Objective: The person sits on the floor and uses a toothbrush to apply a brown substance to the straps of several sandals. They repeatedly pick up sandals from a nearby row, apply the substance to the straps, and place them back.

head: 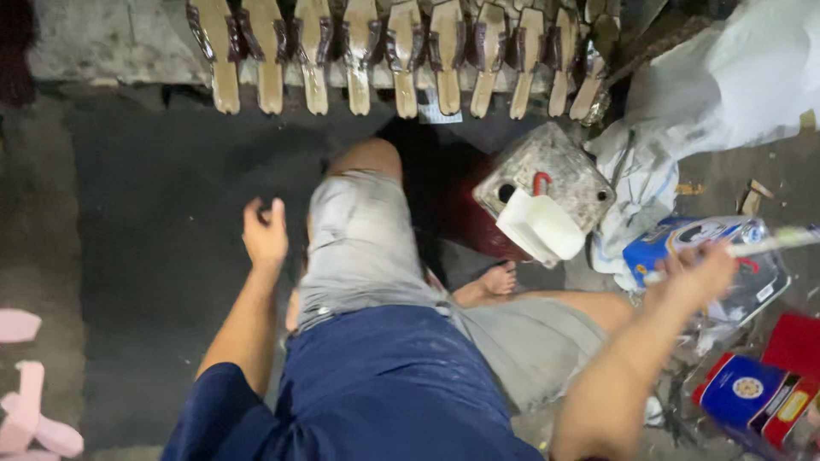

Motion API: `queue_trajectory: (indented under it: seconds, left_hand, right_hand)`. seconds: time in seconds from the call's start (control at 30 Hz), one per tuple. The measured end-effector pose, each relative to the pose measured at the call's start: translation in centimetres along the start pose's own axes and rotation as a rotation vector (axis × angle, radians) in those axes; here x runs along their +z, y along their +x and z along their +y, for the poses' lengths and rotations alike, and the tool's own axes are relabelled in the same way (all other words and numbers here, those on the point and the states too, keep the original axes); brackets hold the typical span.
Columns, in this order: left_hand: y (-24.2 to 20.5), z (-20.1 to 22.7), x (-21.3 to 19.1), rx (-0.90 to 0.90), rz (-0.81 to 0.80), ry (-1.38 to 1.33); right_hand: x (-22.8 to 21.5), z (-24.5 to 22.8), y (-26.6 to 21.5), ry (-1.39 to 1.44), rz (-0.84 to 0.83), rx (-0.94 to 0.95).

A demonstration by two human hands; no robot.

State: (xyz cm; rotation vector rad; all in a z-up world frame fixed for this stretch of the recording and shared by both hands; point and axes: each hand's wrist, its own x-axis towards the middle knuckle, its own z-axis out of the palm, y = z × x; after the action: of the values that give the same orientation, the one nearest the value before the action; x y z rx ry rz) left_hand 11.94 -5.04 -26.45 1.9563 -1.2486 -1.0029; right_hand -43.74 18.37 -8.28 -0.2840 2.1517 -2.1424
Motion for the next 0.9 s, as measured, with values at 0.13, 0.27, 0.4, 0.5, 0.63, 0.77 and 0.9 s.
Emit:
queue_trajectory:
  seconds: [0.13, 0.27, 0.4, 0.5, 0.63, 0.77, 0.9]
  left_hand:
    - [-3.6, 8.7, -0.5, 0.462, 0.019, -0.246]
    - [-9.5, 16.6, 3.7, 0.652, -0.126, -0.276]
    - [-14.9, 20.7, 10.4, 0.806, -0.415, -0.1]
    - [-17.6, 20.2, 10.6, 0.73, -0.631, 0.038]
    - [-16.4, 19.2, 5.4, 0.551, -0.521, -0.045]
    - [-10.3, 18.8, -2.6, 0.686, -0.172, -0.236]
    - [0.8, 16.0, -8.7, 0.572, 0.185, -0.252]
  right_hand:
    - [4.1, 5.8, 3.5, -0.299, -0.173, 0.014]
    - [5.2, 8.6, 3.5, -0.516, -0.206, 0.165]
    - [5.5, 10.0, 4.6, -0.586, -0.245, -0.094]
    - [4.9, 10.4, 5.4, -0.747, -0.201, -0.292]
    - [2.9, 10.5, 6.5, -0.366, -0.241, 0.056]
    - [3.1, 10.4, 6.6, -0.316, -0.189, 0.189]
    - [7.2, 9.6, 2.3, -0.411, -0.136, 0.228]
